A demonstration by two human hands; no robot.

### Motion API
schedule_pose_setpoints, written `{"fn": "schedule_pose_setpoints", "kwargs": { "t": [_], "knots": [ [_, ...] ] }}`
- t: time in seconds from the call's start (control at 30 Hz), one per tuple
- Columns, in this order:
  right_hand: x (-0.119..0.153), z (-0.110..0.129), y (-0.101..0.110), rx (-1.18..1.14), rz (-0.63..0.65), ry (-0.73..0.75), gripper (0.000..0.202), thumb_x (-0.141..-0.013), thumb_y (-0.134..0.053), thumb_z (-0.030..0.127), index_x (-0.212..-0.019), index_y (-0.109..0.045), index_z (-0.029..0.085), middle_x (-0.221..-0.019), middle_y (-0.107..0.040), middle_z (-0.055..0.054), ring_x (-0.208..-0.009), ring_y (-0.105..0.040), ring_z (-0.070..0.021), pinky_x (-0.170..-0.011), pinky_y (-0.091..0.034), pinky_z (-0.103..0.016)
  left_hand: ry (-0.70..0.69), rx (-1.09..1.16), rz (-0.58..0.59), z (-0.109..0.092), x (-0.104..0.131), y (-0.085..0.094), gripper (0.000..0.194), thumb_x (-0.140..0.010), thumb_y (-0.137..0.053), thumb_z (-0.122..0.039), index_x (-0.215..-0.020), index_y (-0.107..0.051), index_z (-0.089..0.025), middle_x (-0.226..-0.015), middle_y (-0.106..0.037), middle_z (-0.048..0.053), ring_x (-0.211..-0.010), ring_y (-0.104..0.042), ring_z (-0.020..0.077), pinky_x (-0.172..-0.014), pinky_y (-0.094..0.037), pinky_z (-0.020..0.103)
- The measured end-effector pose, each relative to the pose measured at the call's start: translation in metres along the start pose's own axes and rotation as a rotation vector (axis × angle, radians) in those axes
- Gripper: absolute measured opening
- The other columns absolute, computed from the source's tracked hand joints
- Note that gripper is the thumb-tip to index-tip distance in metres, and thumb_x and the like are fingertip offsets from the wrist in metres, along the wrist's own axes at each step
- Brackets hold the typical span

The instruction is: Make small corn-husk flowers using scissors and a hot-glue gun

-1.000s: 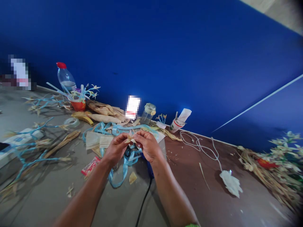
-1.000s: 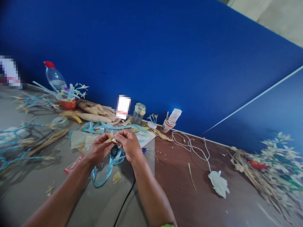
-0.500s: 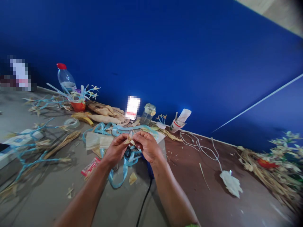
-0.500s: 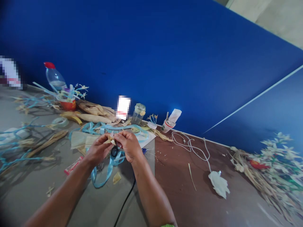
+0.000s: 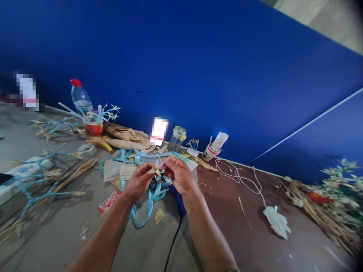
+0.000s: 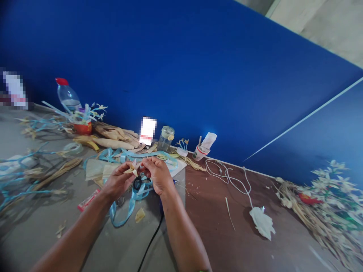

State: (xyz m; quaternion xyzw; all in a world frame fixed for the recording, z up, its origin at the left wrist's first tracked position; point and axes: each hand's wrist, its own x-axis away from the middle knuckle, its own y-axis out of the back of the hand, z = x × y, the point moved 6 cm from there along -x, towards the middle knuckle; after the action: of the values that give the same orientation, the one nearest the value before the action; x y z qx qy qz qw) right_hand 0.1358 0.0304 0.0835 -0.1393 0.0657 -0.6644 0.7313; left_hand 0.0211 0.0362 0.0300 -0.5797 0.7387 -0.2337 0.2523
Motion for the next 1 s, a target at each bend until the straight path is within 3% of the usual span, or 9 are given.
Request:
{"fn": "schedule_pose_setpoints", "kwargs": {
  "t": [0.13, 0.23, 0.4, 0.5, 0.6, 0.67, 0.77, 0.9, 1.0],
  "knots": [
    [-0.003, 0.006, 0.013, -0.013, -0.082, 0.053, 0.034, -0.063, -0.071, 0.046, -0.073, -0.060, 0.016, -0.064, -0.051, 0.004, -0.047, -0.034, -0.0045, -0.048, -0.024, -0.022, 0.001, 0.021, -0.013, 0.000, -0.001, 0.002, 0.020, -0.058, -0.082, -0.026, -0.072, -0.070, -0.018, -0.069, -0.066, 0.001, -0.069, -0.060, 0.0137, -0.070, -0.046, 0.027],
    [-0.007, 0.016, 0.025, 0.124, -0.131, 0.113, 0.030, -0.066, -0.067, 0.043, -0.080, -0.059, 0.017, -0.065, -0.049, 0.005, -0.048, -0.034, -0.0055, -0.050, -0.027, -0.022, 0.000, 0.036, -0.029, -0.001, -0.002, 0.003, 0.021, -0.055, -0.083, -0.025, -0.069, -0.068, -0.018, -0.067, -0.066, 0.000, -0.068, -0.061, 0.0136, -0.072, -0.047, 0.027],
    [-0.002, 0.026, 0.039, 0.859, -0.042, 0.183, 0.019, -0.075, -0.061, 0.036, -0.072, -0.060, 0.018, -0.067, -0.058, 0.002, -0.062, -0.049, -0.0117, -0.061, -0.036, -0.024, -0.046, 0.058, -0.081, -0.001, -0.007, 0.012, 0.020, -0.057, -0.081, -0.022, -0.072, -0.067, -0.019, -0.069, -0.067, -0.001, -0.069, -0.061, 0.0132, -0.073, -0.047, 0.027],
    [0.020, 0.007, 0.053, 1.332, -0.006, 0.029, 0.022, -0.080, -0.057, 0.036, -0.071, -0.063, 0.016, -0.070, -0.062, -0.003, -0.068, -0.056, -0.0167, -0.065, -0.038, -0.027, -0.041, 0.074, -0.083, 0.002, -0.009, 0.015, 0.019, -0.061, -0.079, -0.021, -0.075, -0.066, -0.018, -0.069, -0.067, 0.000, -0.068, -0.061, 0.0120, -0.068, -0.046, 0.024],
    [0.048, -0.016, 0.069, 1.585, -0.120, -0.072, 0.032, -0.080, -0.059, 0.040, -0.099, -0.063, 0.015, -0.099, -0.065, -0.012, -0.090, -0.061, -0.0247, -0.073, -0.042, -0.030, -0.027, 0.091, -0.068, 0.005, -0.009, 0.016, 0.021, -0.063, -0.079, -0.022, -0.078, -0.066, -0.017, -0.067, -0.066, 0.001, -0.065, -0.061, 0.0115, -0.065, -0.045, 0.021],
    [0.061, -0.029, 0.073, 1.675, -0.195, -0.095, 0.054, -0.077, -0.062, 0.042, -0.121, -0.053, 0.013, -0.112, -0.061, -0.016, -0.098, -0.061, -0.0288, -0.077, -0.044, -0.033, -0.025, 0.099, -0.057, 0.006, -0.009, 0.016, 0.020, -0.064, -0.078, -0.021, -0.079, -0.066, -0.018, -0.067, -0.066, 0.000, -0.066, -0.061, 0.0117, -0.064, -0.046, 0.021],
    [0.069, -0.044, 0.072, 1.738, -0.202, -0.142, 0.068, -0.075, -0.063, 0.046, -0.131, -0.044, 0.012, -0.114, -0.059, -0.018, -0.100, -0.060, -0.0321, -0.080, -0.046, -0.037, -0.021, 0.101, -0.047, 0.009, -0.010, 0.017, 0.019, -0.065, -0.077, -0.020, -0.081, -0.066, -0.020, -0.070, -0.067, -0.001, -0.068, -0.062, 0.0123, -0.065, -0.047, 0.022],
    [0.068, -0.052, 0.070, 1.722, -0.172, -0.215, 0.068, -0.074, -0.063, 0.038, -0.134, -0.040, 0.012, -0.111, -0.059, -0.018, -0.094, -0.063, -0.0338, -0.076, -0.049, -0.040, -0.019, 0.115, -0.062, 0.012, -0.011, 0.019, 0.021, -0.064, -0.077, -0.020, -0.081, -0.065, -0.019, -0.071, -0.068, -0.001, -0.066, -0.062, 0.0116, -0.066, -0.048, 0.023],
    [0.069, -0.052, 0.072, 1.686, -0.180, -0.166, 0.059, -0.075, -0.057, 0.022, -0.132, -0.042, 0.014, -0.119, -0.052, -0.019, -0.088, -0.065, -0.0306, -0.074, -0.050, -0.039, -0.016, 0.135, -0.063, 0.011, -0.011, 0.020, 0.020, -0.064, -0.078, -0.020, -0.079, -0.066, -0.020, -0.069, -0.068, -0.001, -0.064, -0.061, 0.0105, -0.068, -0.048, 0.023]
  ]
}}
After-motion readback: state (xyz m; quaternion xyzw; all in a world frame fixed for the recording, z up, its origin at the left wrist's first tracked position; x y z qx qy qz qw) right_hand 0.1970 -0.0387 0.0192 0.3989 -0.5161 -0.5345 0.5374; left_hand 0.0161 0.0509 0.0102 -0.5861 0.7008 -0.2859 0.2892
